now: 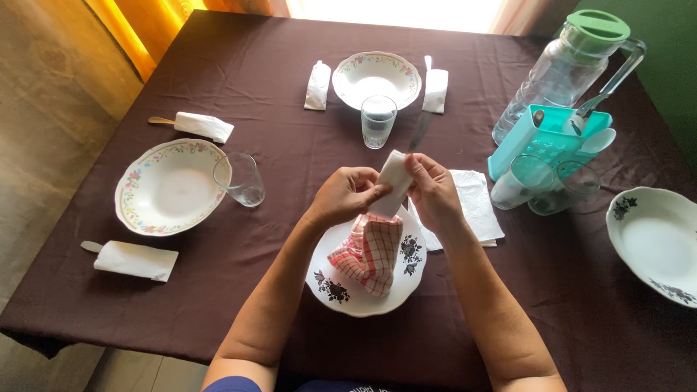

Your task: The person wipes a spoon, fork, and glass with a cloth, then wraps each utensil in a paper napkin and places them on the table. The person also wipes a glass with the cloth. The table is set with plates, glasses, and a pitcher.

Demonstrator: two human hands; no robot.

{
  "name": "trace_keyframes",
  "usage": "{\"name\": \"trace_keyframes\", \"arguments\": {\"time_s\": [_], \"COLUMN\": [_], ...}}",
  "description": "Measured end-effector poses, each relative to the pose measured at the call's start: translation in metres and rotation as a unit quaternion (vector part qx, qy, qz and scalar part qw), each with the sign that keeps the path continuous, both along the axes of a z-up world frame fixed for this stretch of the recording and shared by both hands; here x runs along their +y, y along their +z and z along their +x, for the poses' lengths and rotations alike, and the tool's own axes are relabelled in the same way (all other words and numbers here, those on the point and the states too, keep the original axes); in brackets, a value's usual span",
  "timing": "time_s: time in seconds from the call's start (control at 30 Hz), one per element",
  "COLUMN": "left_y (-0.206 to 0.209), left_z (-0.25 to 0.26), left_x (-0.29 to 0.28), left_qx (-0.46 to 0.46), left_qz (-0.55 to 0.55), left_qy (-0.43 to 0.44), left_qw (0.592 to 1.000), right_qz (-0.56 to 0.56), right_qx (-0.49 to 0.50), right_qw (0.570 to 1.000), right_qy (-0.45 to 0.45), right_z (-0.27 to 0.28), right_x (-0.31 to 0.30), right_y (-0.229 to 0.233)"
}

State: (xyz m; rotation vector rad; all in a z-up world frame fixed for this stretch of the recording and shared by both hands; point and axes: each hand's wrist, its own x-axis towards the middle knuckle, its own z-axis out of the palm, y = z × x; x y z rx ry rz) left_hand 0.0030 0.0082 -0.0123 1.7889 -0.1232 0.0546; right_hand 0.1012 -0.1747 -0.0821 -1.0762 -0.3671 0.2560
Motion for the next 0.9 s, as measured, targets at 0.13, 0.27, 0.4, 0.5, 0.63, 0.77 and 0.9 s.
{"name": "trace_keyframes", "arguments": {"time_s": [0.13,0.27,0.4,0.5,0.63,0.77,0.9], "left_y": [-0.003,-0.008,-0.014,-0.011,-0.016,-0.020,-0.009], "left_z": [0.003,0.005,0.009,0.008,0.012,0.014,0.009], "left_x": [0.002,0.004,0.005,0.004,0.005,0.006,0.006], "left_qx": [0.008,0.009,0.027,0.024,0.016,0.010,0.035], "left_qz": [-0.023,-0.018,-0.012,-0.026,-0.025,-0.022,-0.024], "left_qy": [0.018,0.038,0.034,0.046,0.057,0.076,0.096], "left_qw": [1.000,0.999,0.999,0.998,0.998,0.997,0.994], "right_qz": [-0.037,-0.084,-0.081,-0.084,-0.103,-0.108,-0.103], "right_qx": [-0.010,0.000,0.022,0.025,0.015,0.017,0.018], "right_qw": [0.998,0.995,0.996,0.995,0.992,0.992,0.993], "right_qy": [0.042,0.058,0.031,0.054,0.073,0.066,0.060], "right_z": [-0.014,-0.028,-0.022,-0.019,-0.029,-0.033,-0.032], "right_x": [0.001,0.009,0.009,0.005,0.009,0.012,0.010], "right_y": [0.023,0.035,0.023,0.023,0.038,0.042,0.045]}}
